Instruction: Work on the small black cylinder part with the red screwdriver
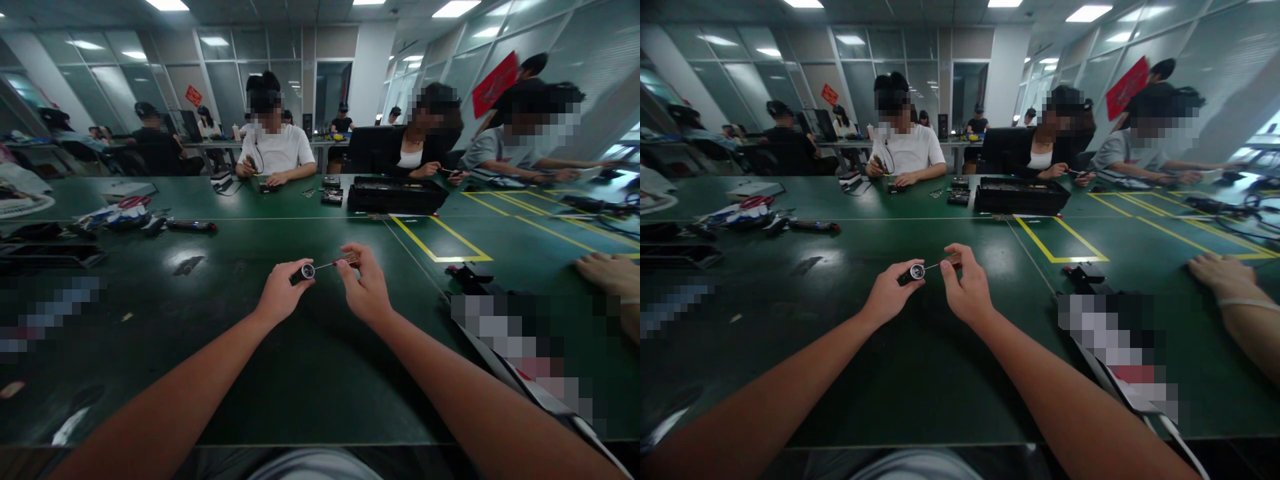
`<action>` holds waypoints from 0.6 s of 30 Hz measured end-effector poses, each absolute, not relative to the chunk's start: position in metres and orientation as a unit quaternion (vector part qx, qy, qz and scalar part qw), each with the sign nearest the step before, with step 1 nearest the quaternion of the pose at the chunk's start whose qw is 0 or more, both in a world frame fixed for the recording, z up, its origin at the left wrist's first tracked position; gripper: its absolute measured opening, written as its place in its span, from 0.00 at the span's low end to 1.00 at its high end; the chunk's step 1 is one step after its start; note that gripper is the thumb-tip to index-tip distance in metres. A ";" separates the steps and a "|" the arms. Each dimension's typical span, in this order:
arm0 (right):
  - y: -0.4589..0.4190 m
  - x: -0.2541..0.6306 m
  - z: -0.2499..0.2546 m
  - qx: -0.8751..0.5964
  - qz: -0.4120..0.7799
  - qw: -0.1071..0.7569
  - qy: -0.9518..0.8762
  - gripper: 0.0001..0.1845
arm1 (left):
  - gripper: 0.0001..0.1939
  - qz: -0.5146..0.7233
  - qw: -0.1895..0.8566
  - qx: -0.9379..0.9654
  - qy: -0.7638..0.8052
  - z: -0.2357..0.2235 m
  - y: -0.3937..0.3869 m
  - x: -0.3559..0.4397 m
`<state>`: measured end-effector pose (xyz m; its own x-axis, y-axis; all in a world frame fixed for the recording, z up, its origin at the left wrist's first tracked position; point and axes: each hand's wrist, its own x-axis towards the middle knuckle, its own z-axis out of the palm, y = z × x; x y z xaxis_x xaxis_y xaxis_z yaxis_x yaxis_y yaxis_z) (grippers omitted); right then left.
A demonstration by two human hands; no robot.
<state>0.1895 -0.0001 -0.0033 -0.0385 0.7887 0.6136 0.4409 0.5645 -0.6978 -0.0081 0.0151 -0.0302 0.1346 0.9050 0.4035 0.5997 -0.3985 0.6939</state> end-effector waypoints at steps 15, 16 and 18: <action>-0.001 0.187 0.002 -0.479 0.138 0.532 -0.685 0.11 | 0.20 0.393 0.153 0.748 0.512 -0.026 0.013 -0.008; -0.001 0.187 0.001 -0.470 0.142 0.536 -0.686 0.10 | 0.19 0.394 0.152 0.747 0.513 -0.025 0.012 -0.008; -0.002 0.188 0.000 -0.455 0.156 0.541 -0.689 0.10 | 0.19 0.394 0.151 0.748 0.513 -0.024 0.011 -0.008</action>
<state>0.1881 -0.0017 0.0003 0.0007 0.7970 0.6040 0.4590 0.5363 -0.7083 -0.0077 0.0111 -0.0239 0.1633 0.8862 0.4336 0.6480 -0.4277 0.6302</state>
